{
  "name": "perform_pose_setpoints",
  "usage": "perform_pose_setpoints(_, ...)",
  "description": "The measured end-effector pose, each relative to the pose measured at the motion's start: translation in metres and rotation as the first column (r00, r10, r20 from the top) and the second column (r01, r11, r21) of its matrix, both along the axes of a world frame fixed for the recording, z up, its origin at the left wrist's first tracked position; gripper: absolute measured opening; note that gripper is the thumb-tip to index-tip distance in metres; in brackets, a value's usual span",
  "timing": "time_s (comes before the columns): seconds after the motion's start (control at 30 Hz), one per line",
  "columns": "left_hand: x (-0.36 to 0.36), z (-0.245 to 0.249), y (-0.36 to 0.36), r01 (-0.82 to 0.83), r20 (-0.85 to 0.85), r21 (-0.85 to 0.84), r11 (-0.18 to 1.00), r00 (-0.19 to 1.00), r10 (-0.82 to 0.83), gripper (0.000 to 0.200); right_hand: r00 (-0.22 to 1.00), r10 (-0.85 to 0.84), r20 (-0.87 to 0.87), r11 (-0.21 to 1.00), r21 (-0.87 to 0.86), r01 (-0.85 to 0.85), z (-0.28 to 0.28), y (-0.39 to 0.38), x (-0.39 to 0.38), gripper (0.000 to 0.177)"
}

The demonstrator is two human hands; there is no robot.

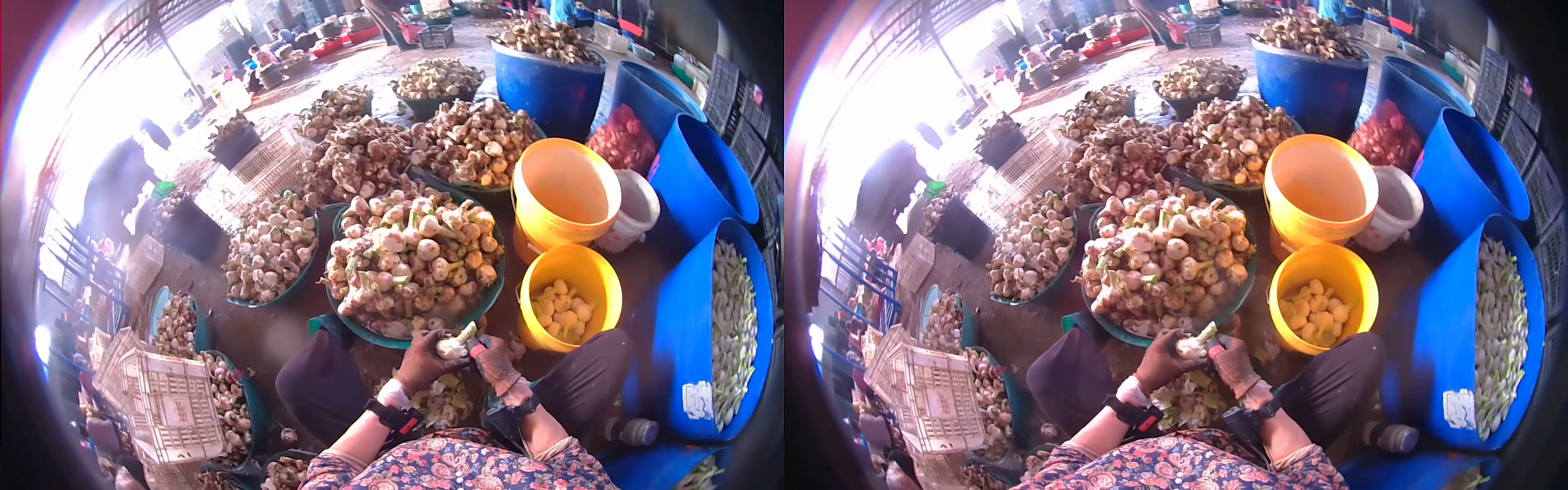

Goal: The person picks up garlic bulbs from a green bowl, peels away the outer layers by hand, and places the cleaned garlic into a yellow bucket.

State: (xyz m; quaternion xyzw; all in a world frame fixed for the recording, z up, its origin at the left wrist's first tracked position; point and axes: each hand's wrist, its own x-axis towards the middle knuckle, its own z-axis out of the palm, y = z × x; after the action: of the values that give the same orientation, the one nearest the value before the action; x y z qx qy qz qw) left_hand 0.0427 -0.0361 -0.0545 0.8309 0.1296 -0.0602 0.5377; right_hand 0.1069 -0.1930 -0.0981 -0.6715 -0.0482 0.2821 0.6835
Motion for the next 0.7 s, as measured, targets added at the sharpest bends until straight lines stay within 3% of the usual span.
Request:
perform_pose_setpoints(0.03,0.000,0.001,0.004,-0.016,-0.091,-0.211,0.977,0.996,-0.003,0.057,0.996,0.053,-0.076,0.996,0.080,-0.047,-0.002,-0.004,0.003,0.022)
perform_pose_setpoints(0.1,-0.003,-0.004,0.007,-0.087,-0.060,-0.451,0.888,0.996,0.068,0.053,0.983,0.157,-0.097,0.980,0.135,-0.143,-0.002,-0.011,0.004,0.026)
perform_pose_setpoints(0.17,-0.006,-0.026,0.001,-0.178,-0.067,-0.642,0.746,0.982,0.176,0.049,0.967,0.252,0.017,0.955,0.157,-0.252,0.024,-0.008,0.000,0.036)
perform_pose_setpoints(0.2,-0.005,-0.048,-0.006,-0.231,-0.049,-0.690,0.686,0.960,0.274,0.053,0.959,0.218,-0.181,0.945,0.286,-0.160,0.023,-0.005,-0.001,0.038)
perform_pose_setpoints(0.27,-0.006,-0.027,-0.020,-0.070,0.102,-0.434,0.898,0.987,0.126,0.060,0.805,0.198,-0.559,0.885,0.454,0.098,0.024,0.000,-0.006,0.041)
perform_pose_setpoints(0.3,-0.007,-0.036,-0.017,-0.093,0.044,-0.347,0.933,0.992,0.115,0.069,0.771,0.201,-0.604,0.885,0.449,0.121,0.029,0.000,-0.007,0.043)
perform_pose_setpoints(0.33,-0.008,-0.029,-0.017,-0.171,0.132,-0.030,0.985,0.976,0.173,0.079,0.757,0.198,-0.623,0.888,0.440,0.130,0.023,0.002,-0.004,0.042)
perform_pose_setpoints(0.4,-0.007,-0.014,-0.010,-0.171,0.351,0.052,0.984,0.925,0.142,0.074,0.723,0.199,-0.661,0.892,0.427,0.145,-0.023,0.000,0.007,0.042)
perform_pose_setpoints(0.43,-0.008,-0.019,-0.004,-0.030,0.196,0.131,0.991,0.981,0.003,0.065,0.771,0.218,-0.598,0.892,0.443,0.091,-0.086,-0.007,0.015,0.039)
perform_pose_setpoints(0.47,-0.010,-0.026,0.001,0.126,0.023,0.181,0.975,0.991,-0.132,0.056,0.854,0.217,-0.473,0.938,0.343,-0.048,-0.083,-0.004,0.015,0.038)
perform_pose_setpoints(0.5,-0.014,-0.024,-0.002,0.098,0.001,0.168,0.981,0.995,-0.099,0.039,0.913,0.230,-0.336,0.963,0.215,-0.163,-0.075,-0.005,0.013,0.038)
perform_pose_setpoints(0.53,-0.014,-0.026,0.000,0.051,-0.056,0.132,0.990,0.997,-0.044,0.037,0.948,0.255,-0.192,0.967,0.068,-0.246,-0.062,-0.007,0.010,0.037)
perform_pose_setpoints(0.57,-0.016,-0.030,0.000,0.012,-0.120,0.096,0.995,0.993,0.000,0.034,0.964,0.150,-0.219,0.986,0.102,-0.130,-0.046,-0.001,0.001,0.035)
perform_pose_setpoints(0.6,-0.017,-0.034,-0.001,-0.024,-0.187,0.061,0.998,0.982,0.035,0.032,0.971,0.178,-0.157,0.983,0.072,-0.169,-0.037,0.000,-0.002,0.034)
perform_pose_setpoints(0.63,-0.018,-0.034,-0.001,-0.016,-0.143,0.101,0.995,0.989,0.031,0.028,0.974,0.204,-0.093,0.979,0.038,-0.202,-0.030,0.000,-0.004,0.033)
perform_pose_setpoints(0.67,-0.022,-0.039,-0.001,-0.074,-0.134,0.038,0.997,0.988,0.078,0.026,0.973,0.231,-0.030,0.973,0.001,-0.231,-0.028,-0.002,-0.005,0.032)
perform_pose_setpoints(0.7,-0.025,-0.046,-0.003,-0.132,-0.124,-0.027,0.991,0.984,0.128,0.025,0.965,0.244,-0.093,0.968,0.083,-0.237,-0.047,-0.002,-0.003,0.031)
